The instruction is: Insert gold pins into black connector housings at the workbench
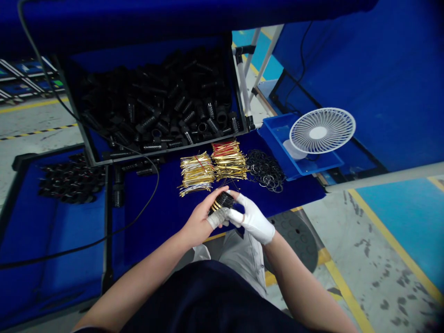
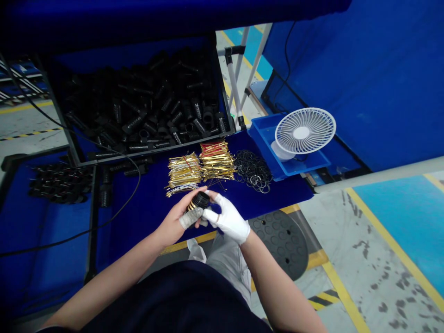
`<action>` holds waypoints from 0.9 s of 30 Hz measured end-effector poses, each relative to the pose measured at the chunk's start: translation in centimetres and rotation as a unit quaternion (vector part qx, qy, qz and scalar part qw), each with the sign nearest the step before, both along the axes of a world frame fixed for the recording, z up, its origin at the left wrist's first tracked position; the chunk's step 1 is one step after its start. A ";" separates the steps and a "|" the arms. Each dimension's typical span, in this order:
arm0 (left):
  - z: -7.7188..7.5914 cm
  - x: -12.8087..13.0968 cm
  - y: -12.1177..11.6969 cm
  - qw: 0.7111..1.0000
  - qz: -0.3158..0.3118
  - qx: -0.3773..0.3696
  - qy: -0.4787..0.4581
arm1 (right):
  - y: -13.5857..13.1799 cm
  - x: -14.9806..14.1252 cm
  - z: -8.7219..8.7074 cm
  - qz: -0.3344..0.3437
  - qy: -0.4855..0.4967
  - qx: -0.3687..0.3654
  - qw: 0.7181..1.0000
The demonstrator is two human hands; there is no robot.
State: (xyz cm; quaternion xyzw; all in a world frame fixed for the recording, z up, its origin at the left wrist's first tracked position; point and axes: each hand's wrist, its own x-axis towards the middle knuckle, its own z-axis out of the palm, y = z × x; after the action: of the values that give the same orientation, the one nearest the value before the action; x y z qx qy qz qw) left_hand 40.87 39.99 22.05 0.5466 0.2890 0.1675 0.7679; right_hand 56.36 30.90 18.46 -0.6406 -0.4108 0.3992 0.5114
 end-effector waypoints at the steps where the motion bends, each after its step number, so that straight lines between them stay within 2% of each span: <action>1: 0.1 -0.1 0.0 1.000 -0.011 0.008 0.003 | -0.1 -0.1 0.0 0.003 0.023 -0.003 1.000; 7: 0.4 -0.3 0.1 0.993 0.026 0.117 0.014 | 0.1 -0.5 0.2 0.008 0.110 0.002 0.994; 10: 0.1 -0.4 -0.1 0.981 0.005 0.190 0.048 | 0.6 -0.6 0.4 -0.014 0.063 0.015 0.998; 12: 0.0 -0.5 -0.2 0.977 0.002 0.206 0.058 | 0.8 -0.6 0.4 -0.028 0.036 0.026 0.999; 14: 0.2 -0.6 -0.2 0.983 0.013 0.175 0.046 | 0.8 -0.7 0.2 -0.027 0.031 0.027 0.999; 17: 0.7 -0.7 0.0 0.999 0.017 0.034 0.005 | 0.5 -0.7 -0.3 -0.008 0.066 0.017 0.998; 19: 0.9 -0.7 0.0 0.999 0.021 -0.035 -0.007 | 0.3 -0.8 -0.5 -0.012 0.081 0.017 0.997; 22: 0.5 -0.7 -0.5 0.997 0.068 -0.041 -0.007 | 0.3 -1.1 -0.4 -0.038 0.038 0.038 0.998; 23: 0.1 -0.7 -0.8 0.995 0.079 -0.053 -0.005 | 0.3 -1.1 -0.3 -0.026 0.031 0.048 0.998; 25: -0.6 -0.7 -1.4 0.990 0.070 -0.124 0.003 | 0.3 -1.1 -0.2 0.030 0.046 0.069 0.996; 27: -1.3 -0.8 -1.8 0.974 0.020 -0.224 0.007 | 0.1 -1.1 -0.1 0.078 0.069 0.086 0.991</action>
State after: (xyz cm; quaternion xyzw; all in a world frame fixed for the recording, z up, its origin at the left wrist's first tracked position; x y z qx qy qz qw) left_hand 40.09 38.17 20.74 0.3557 0.3351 0.1101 0.8655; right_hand 55.27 31.03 18.32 -0.5310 -0.4563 0.4445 0.5588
